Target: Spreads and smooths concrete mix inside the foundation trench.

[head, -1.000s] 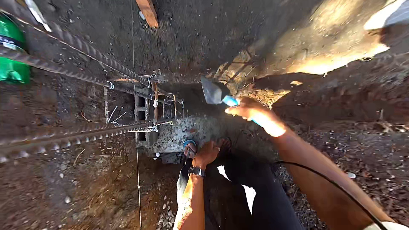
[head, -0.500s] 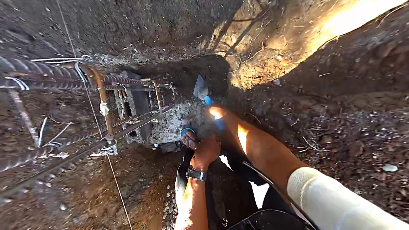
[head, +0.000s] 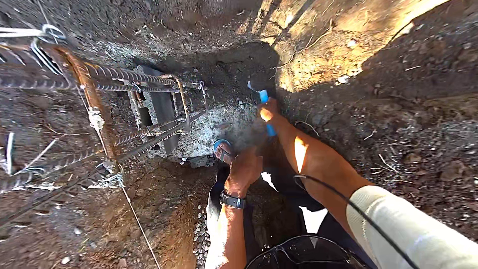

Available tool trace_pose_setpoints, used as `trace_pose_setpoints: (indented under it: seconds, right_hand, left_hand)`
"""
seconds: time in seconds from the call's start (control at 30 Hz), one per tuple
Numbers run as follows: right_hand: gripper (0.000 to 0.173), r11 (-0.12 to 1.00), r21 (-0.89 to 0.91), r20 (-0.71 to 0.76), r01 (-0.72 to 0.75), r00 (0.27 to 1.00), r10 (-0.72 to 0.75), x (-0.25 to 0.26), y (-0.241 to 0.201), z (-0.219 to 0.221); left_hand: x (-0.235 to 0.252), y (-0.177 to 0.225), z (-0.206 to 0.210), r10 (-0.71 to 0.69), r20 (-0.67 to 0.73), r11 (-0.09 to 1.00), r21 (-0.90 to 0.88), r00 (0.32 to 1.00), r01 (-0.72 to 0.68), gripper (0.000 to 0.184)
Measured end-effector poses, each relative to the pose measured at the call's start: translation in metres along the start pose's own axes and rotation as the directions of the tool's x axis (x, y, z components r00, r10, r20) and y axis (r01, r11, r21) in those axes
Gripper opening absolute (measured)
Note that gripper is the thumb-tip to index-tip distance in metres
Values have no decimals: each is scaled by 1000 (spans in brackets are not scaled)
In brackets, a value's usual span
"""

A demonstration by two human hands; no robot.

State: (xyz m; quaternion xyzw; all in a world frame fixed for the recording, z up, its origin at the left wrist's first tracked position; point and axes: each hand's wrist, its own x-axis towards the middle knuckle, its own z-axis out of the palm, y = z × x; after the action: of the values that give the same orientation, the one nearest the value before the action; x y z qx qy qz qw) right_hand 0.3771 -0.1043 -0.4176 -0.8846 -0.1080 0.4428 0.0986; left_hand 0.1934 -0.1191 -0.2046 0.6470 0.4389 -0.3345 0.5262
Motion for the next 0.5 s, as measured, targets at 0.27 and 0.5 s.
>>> trace_pose_setpoints:
  seconds: [0.27, 0.5]
  right_hand:
    - [51, 995, -69, -102, 73, 992, -80, -32, 0, -11]
    - [52, 971, -220, -80, 94, 990, -114, -70, -8, -54]
  left_hand:
    - [-5, 4, -8, 11, -28, 1000, -5, 1000, -11, 46]
    - [-9, 6, -15, 34, -21, 998, -53, 999, -35, 46]
